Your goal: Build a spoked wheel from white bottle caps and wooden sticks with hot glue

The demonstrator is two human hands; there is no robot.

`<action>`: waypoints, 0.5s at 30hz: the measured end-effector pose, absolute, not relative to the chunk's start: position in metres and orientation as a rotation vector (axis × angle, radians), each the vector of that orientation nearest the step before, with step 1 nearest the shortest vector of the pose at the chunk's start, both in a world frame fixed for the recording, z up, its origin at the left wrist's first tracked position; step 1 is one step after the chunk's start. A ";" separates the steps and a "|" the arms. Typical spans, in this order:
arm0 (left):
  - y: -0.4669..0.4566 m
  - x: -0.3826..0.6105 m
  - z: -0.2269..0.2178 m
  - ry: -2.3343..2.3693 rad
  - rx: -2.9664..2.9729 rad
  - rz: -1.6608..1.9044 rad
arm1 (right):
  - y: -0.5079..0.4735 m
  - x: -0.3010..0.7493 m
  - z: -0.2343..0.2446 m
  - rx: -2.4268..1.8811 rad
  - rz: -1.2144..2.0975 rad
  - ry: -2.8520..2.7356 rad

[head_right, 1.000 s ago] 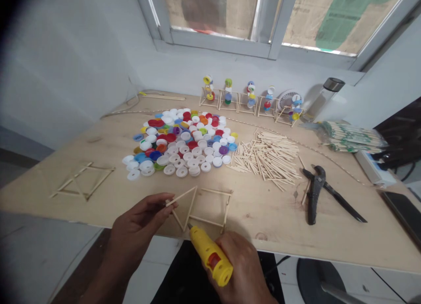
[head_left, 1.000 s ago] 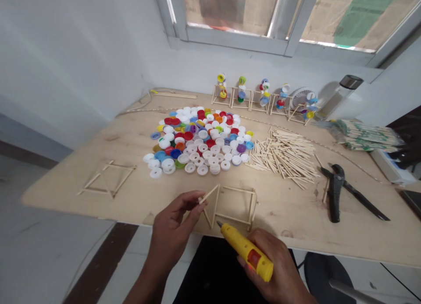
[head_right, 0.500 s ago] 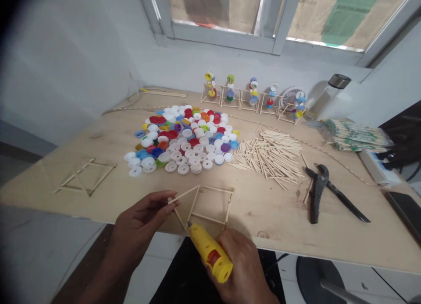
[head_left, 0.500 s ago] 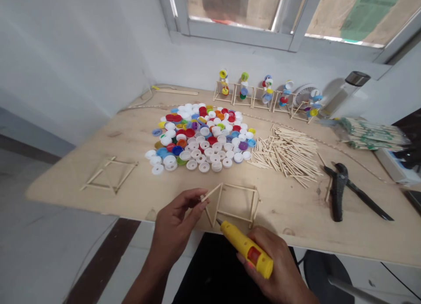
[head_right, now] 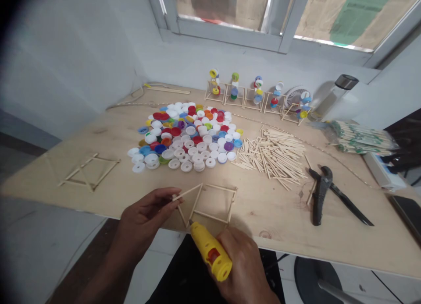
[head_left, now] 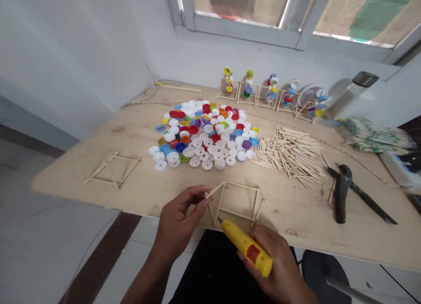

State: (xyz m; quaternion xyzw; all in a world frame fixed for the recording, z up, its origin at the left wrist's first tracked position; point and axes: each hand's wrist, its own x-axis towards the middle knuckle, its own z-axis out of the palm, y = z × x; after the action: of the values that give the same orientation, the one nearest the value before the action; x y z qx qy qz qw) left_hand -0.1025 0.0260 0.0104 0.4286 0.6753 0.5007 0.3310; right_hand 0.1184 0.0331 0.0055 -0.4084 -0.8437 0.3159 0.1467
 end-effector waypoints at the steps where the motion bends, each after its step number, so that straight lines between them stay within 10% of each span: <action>1: 0.026 -0.103 0.011 1.762 1.114 1.309 | 0.033 0.118 0.006 -1.173 0.907 -2.439; 15: 0.029 -0.105 0.015 1.750 1.081 1.288 | 0.034 0.114 0.004 -1.195 0.836 -2.508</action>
State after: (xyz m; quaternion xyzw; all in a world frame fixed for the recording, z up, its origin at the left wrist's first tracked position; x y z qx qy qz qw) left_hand -0.1045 0.0291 0.0148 0.4171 0.6756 0.4973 0.3497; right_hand 0.1140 0.0342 0.0039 -0.4088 -0.8583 0.2861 0.1199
